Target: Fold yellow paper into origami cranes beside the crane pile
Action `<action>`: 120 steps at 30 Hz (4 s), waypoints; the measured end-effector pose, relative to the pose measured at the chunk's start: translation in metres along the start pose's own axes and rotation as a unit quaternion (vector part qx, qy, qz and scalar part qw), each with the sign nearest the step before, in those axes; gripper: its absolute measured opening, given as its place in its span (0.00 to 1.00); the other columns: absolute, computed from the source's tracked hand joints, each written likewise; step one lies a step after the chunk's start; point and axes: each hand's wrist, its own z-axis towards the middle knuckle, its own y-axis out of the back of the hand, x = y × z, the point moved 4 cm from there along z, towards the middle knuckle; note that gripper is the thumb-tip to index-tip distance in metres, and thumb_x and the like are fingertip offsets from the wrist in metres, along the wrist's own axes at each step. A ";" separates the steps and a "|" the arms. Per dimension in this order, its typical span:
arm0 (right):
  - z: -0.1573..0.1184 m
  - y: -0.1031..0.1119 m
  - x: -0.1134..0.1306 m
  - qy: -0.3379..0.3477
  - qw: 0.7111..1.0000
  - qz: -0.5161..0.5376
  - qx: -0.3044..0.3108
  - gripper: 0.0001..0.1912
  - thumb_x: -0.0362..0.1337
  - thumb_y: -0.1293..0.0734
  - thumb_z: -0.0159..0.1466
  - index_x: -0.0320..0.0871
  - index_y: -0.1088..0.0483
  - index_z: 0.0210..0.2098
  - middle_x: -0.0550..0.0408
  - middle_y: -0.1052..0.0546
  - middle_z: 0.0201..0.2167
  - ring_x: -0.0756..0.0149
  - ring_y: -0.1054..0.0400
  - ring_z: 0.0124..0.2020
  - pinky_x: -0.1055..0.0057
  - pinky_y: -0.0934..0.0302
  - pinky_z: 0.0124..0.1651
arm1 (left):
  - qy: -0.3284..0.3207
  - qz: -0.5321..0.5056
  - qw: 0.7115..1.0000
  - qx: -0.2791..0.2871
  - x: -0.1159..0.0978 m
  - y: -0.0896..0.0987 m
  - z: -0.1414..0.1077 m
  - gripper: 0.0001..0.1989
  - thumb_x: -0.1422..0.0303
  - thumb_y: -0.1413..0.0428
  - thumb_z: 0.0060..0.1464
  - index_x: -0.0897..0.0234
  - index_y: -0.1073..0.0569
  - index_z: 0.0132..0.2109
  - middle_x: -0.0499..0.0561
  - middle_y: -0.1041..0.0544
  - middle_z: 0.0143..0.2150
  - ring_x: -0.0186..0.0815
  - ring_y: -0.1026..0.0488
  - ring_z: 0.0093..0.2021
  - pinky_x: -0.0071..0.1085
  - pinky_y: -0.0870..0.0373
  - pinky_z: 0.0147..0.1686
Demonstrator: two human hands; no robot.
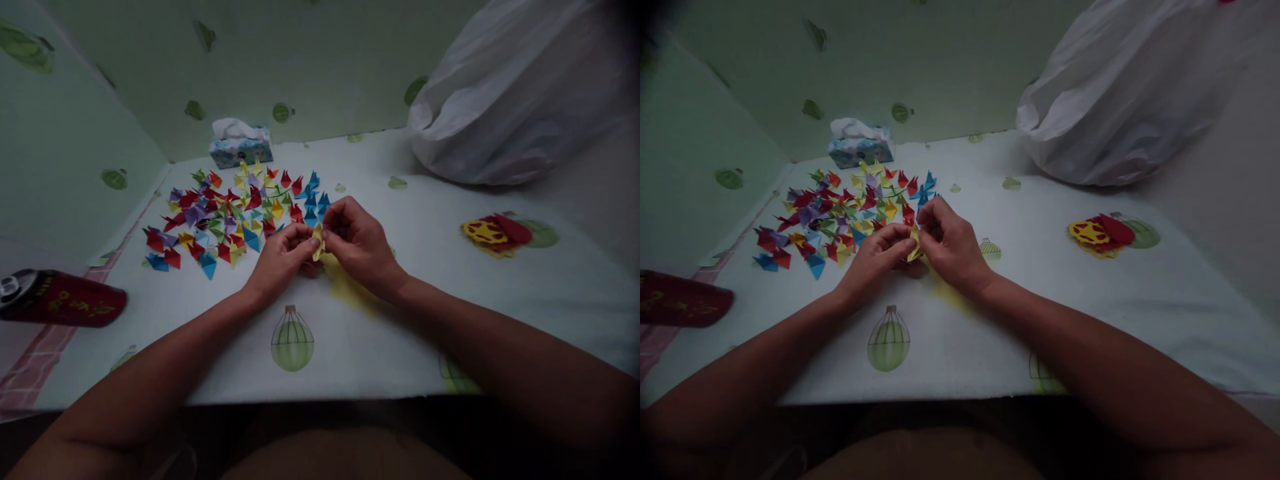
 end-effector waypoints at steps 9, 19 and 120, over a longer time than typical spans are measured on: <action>-0.001 -0.005 -0.008 -0.029 0.998 -0.021 0.047 0.06 0.31 0.33 0.60 0.45 0.36 0.33 0.60 0.31 0.28 0.70 0.38 0.29 0.69 0.42 0.32 | -0.069 0.020 0.996 -0.047 -0.001 0.009 0.006 0.08 0.69 0.36 0.50 0.66 0.25 0.38 0.47 0.25 0.33 0.27 0.26 0.29 0.24 0.24 0.30; -0.001 -0.005 -0.012 -0.047 0.997 -0.010 0.063 0.04 0.33 0.33 0.61 0.44 0.34 0.34 0.58 0.27 0.29 0.69 0.33 0.29 0.68 0.39 0.34 | -0.142 0.023 0.988 -0.058 -0.002 0.013 0.008 0.09 0.71 0.35 0.51 0.64 0.27 0.37 0.45 0.25 0.34 0.28 0.24 0.32 0.25 0.24 0.35; -0.002 -0.005 -0.011 -0.155 0.979 0.118 0.051 0.17 0.47 0.26 0.59 0.43 0.34 0.27 0.60 0.28 0.24 0.72 0.36 0.25 0.71 0.42 0.30 | -0.099 -0.012 0.995 0.013 -0.005 0.007 0.007 0.19 0.65 0.32 0.49 0.63 0.31 0.43 0.44 0.25 0.31 0.27 0.27 0.29 0.25 0.26 0.31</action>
